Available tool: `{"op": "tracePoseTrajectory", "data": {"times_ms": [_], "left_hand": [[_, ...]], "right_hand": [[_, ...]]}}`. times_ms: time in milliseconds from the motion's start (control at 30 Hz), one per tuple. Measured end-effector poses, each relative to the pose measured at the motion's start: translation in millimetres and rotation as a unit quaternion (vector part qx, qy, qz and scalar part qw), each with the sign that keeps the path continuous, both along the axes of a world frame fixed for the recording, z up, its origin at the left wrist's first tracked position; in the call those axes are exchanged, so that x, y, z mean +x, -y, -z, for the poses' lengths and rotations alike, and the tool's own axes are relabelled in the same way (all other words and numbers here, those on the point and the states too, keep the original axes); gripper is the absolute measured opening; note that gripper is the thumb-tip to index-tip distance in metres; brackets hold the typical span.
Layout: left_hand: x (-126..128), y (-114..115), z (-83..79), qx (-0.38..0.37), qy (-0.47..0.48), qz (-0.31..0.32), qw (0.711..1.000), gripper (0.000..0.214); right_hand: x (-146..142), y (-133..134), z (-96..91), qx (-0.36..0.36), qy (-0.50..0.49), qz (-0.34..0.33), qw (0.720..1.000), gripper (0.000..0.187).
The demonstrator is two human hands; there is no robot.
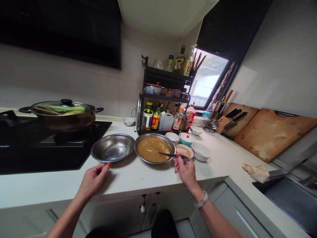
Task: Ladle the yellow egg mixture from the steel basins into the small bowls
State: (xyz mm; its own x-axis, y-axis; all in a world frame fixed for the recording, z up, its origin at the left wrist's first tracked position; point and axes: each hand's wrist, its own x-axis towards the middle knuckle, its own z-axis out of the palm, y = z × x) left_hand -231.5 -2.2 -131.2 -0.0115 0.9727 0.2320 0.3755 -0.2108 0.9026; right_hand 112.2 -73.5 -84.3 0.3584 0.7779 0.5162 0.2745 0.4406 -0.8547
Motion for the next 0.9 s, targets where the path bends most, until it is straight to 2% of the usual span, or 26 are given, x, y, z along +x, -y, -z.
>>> {"op": "tracePoseTrajectory", "data": {"times_ms": [133, 233, 500, 700, 900], "left_hand": [[0, 1, -0.7, -0.006, 0.003, 0.002, 1.0, 0.047], [0, 2, -2.3, 0.003, -0.004, 0.002, 1.0, 0.046], [0, 2, -1.7, 0.004, -0.007, 0.001, 1.0, 0.044], [-1, 2, 0.0, 0.005, -0.016, -0.001, 1.0, 0.046], [-3, 0, 3.2, 0.006, -0.012, 0.002, 1.0, 0.045]], "right_hand": [[9, -3, -4.8, -0.009, -0.126, 0.038, 0.991, 0.039], [14, -1, -11.2, 0.003, -0.184, 0.055, 0.981, 0.041], [23, 10, -24.1, 0.031, -0.173, 0.068, 0.982, 0.038], [32, 16, -33.7, 0.042, -0.206, 0.094, 0.973, 0.038], [54, 27, -43.6, 0.046, -0.2, 0.131, 0.97, 0.035]]}}
